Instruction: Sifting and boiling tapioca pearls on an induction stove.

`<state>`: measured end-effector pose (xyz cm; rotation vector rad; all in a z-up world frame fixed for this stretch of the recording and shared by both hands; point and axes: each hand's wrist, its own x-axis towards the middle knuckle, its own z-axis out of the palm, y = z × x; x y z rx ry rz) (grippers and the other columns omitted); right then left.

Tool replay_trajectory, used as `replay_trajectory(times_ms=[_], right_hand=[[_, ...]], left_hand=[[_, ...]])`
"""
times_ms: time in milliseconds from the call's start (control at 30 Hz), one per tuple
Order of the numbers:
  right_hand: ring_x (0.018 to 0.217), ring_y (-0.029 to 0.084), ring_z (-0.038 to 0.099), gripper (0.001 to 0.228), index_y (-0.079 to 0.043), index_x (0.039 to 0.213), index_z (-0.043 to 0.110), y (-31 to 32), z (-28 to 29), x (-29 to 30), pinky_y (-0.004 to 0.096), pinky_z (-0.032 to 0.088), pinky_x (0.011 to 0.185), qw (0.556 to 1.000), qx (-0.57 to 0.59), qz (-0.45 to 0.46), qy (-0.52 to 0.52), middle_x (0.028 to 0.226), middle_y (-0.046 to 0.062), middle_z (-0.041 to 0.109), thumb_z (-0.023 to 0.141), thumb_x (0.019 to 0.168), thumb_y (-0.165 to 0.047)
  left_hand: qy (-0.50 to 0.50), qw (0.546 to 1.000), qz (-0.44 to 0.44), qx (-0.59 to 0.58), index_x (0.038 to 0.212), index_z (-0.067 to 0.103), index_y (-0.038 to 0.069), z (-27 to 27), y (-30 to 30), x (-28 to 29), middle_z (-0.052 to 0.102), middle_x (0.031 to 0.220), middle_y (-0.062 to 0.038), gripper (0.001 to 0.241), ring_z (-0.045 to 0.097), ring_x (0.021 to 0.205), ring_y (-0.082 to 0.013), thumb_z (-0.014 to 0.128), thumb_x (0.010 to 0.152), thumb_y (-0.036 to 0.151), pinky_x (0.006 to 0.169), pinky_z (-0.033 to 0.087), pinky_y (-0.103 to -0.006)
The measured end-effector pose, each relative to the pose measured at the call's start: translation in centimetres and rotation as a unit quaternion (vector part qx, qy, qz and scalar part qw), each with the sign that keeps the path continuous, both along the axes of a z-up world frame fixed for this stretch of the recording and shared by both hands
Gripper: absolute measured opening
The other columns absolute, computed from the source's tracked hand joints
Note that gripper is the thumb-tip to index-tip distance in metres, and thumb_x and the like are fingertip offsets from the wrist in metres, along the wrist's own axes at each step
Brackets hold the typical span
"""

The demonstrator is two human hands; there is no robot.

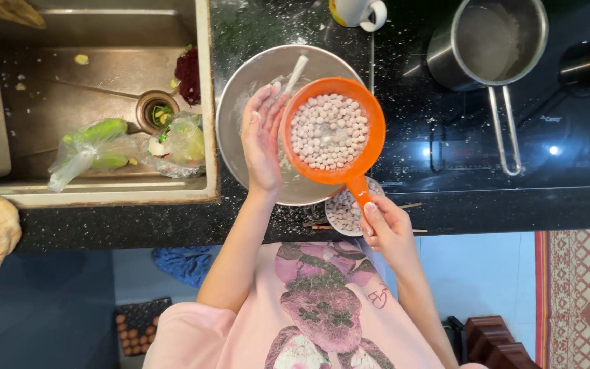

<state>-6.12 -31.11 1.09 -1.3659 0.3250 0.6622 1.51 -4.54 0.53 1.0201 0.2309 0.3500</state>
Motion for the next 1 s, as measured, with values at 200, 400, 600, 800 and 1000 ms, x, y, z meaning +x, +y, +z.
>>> replay_trajectory(times_ms=[200, 400, 600, 800, 1000], right_hand=[[0.046, 0.002, 0.035, 0.027, -0.001, 0.123, 0.061, -2.8, 2.6, 0.5, 0.018, 0.022, 0.039, 0.999, 0.032, -0.019, -0.003, 0.067, -0.001, 0.051, 0.054, 0.104, -0.019], [0.046, 0.001, 0.036, 0.026, 0.0, 0.121, 0.063, -6.6, 3.7, 0.5, 0.018, 0.025, 0.039, 1.0, 0.02, -0.005, 0.004, 0.064, -0.003, 0.05, 0.053, 0.105, -0.019], [0.045, 0.001, 0.035, 0.026, -0.001, 0.122, 0.063, -8.3, 2.6, 1.9, 0.018, 0.023, 0.038, 0.998, 0.061, 0.001, 0.024, 0.064, -0.003, 0.048, 0.053, 0.105, -0.018], [0.043, 0.001, 0.034, 0.028, -0.006, 0.125, 0.062, -2.6, 2.3, 3.3, 0.018, 0.024, 0.037, 0.99, 0.102, 0.066, 0.07, 0.064, -0.005, 0.046, 0.05, 0.105, -0.022], [0.044, 0.002, 0.037, 0.03, -0.003, 0.128, 0.062, -1.3, 0.3, 3.1, 0.018, 0.027, 0.038, 0.99, 0.073, 0.113, 0.033, 0.065, -0.003, 0.048, 0.052, 0.106, -0.021]], left_hand=[[-0.005, 0.999, -0.038, -0.006, 0.152, 0.038, -0.001, 1.5, -3.4, 0.7, 0.046, 0.155, -0.021, 0.064, 0.046, 0.149, -0.032, 0.043, 0.106, 0.044, 0.128, 0.033, -0.0446], [-0.044, 0.997, -0.055, -0.01, 0.15, 0.041, -0.004, 1.2, -7.9, 1.3, 0.048, 0.155, -0.023, 0.062, 0.043, 0.15, -0.0312, 0.044, 0.108, 0.041, 0.13, 0.03, -0.0442], [-0.037, 0.996, 0.001, 0.084, 0.149, 0.045, -0.003, 2.4, -9.8, 1.4, 0.056, 0.15, -0.02, 0.061, 0.051, 0.147, -0.0296, 0.037, 0.111, 0.044, 0.13, 0.035, -0.0446], [0.037, 0.992, 0.117, -0.029, 0.146, 0.05, -0.008, -0.9, -8.2, 1.3, 0.056, 0.145, -0.024, 0.064, 0.052, 0.138, -0.0331, 0.029, 0.11, 0.041, 0.123, 0.038, -0.0493], [0.023, 0.982, 0.187, -0.024, 0.146, 0.052, -0.01, -1.1, -6.2, -0.7, 0.06, 0.142, -0.025, 0.07, 0.056, 0.135, -0.0347, 0.026, 0.111, 0.044, 0.12, 0.042, -0.0494]])
